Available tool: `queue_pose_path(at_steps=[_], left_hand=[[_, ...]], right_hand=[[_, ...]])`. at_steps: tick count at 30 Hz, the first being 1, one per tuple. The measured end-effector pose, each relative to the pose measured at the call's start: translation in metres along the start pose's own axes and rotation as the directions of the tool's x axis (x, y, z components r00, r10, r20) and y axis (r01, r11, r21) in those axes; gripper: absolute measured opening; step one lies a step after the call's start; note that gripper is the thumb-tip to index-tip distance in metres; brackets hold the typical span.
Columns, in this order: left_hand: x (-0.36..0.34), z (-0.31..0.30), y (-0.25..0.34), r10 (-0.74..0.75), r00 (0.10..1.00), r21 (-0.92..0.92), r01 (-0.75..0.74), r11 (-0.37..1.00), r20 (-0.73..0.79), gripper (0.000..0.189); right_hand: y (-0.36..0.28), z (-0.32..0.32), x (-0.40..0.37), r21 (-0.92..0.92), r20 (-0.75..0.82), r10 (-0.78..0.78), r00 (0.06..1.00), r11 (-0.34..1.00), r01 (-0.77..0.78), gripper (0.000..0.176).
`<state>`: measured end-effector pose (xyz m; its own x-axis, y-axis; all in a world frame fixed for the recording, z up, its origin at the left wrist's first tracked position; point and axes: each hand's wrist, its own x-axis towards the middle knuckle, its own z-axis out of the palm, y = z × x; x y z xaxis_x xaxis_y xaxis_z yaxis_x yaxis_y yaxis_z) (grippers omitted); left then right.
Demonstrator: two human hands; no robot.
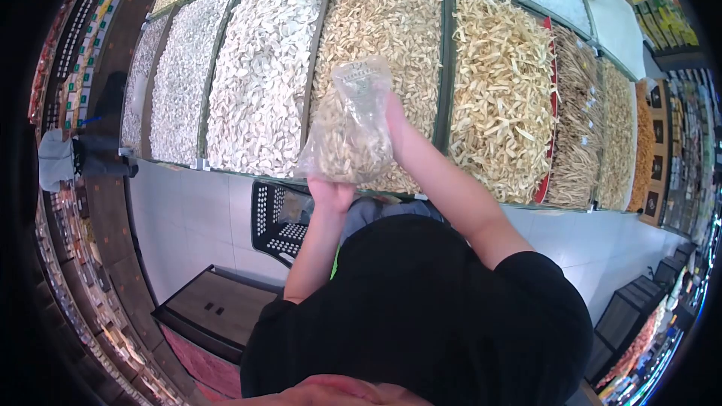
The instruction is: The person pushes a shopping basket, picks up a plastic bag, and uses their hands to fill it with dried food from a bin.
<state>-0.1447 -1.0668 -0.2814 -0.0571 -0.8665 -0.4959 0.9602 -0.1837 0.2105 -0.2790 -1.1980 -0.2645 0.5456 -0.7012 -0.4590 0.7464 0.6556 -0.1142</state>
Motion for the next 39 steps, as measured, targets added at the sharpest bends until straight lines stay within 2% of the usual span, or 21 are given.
queue_pose_path(at_steps=[2,5,8,11,14,17,20,23,26,29,32,35,39], left_hand=[[0.001,-0.008,0.0,-0.074,0.996,0.004,0.075,0.997,-0.051,0.056],[0.005,-0.01,-0.008,-0.068,0.997,-0.084,0.065,0.994,-0.028,0.055],[0.014,-0.006,-0.019,0.075,0.997,-0.01,-0.075,0.997,0.031,0.053],[0.013,-0.003,-0.025,0.007,1.0,-0.151,-0.005,0.988,0.017,0.052],[0.012,-0.004,-0.027,0.012,1.0,-0.089,-0.012,0.996,0.004,0.054],[0.009,-0.01,-0.025,-0.071,0.995,-0.146,0.08,0.986,0.065,0.056],[0.005,-0.006,-0.024,-0.108,0.994,-0.037,0.109,0.993,0.024,0.058],[0.001,-0.004,-0.022,-0.105,0.994,0.081,0.106,0.991,-0.012,0.058],[0.0,0.004,-0.018,-0.111,0.994,0.144,0.112,0.983,-0.009,0.059],[-0.002,0.01,-0.018,-0.107,0.994,0.178,0.108,0.978,-0.015,0.057],[-0.004,0.012,-0.019,-0.081,0.997,0.174,0.082,0.981,-0.01,0.056],[-0.004,0.014,-0.019,-0.088,0.995,0.2,0.094,0.975,-0.042,0.055],[-0.007,0.017,-0.021,-0.072,0.995,0.26,0.086,0.962,-0.063,0.055]], right_hand=[[0.003,-0.017,0.01,0.039,0.044,0.009,0.999,0.999,-0.01,0.052],[0.013,-0.028,0.013,0.022,0.041,0.023,0.999,0.999,-0.024,0.05],[0.027,-0.03,0.011,0.026,-0.042,0.003,0.999,1.0,-0.002,0.045],[0.031,-0.024,0.005,0.035,-0.054,0.024,0.998,0.999,-0.022,0.045],[0.03,-0.032,0.009,0.038,-0.058,0.001,0.998,0.999,0.001,0.045],[0.024,-0.04,0.015,0.026,0.033,0.005,0.999,1.0,-0.006,0.044],[0.015,-0.034,0.013,-0.056,0.047,0.018,0.999,0.998,-0.015,0.043],[0.006,-0.031,0.017,-0.168,-0.018,0.04,0.999,0.985,-0.042,0.041],[0.004,-0.02,0.008,-0.177,-0.059,-0.016,0.998,0.984,0.005,0.04],[0.003,-0.014,0.001,-0.365,-0.136,-0.106,0.985,0.93,0.05,0.04],[0.003,-0.038,0.017,-0.276,-0.08,-0.028,0.996,0.961,0.004,0.033],[0.01,-0.044,0.012,-0.215,0.015,0.008,1.0,0.977,-0.004,0.035],[0.013,-0.033,0.001,-0.188,-0.034,0.008,0.999,0.982,-0.014,0.041]])
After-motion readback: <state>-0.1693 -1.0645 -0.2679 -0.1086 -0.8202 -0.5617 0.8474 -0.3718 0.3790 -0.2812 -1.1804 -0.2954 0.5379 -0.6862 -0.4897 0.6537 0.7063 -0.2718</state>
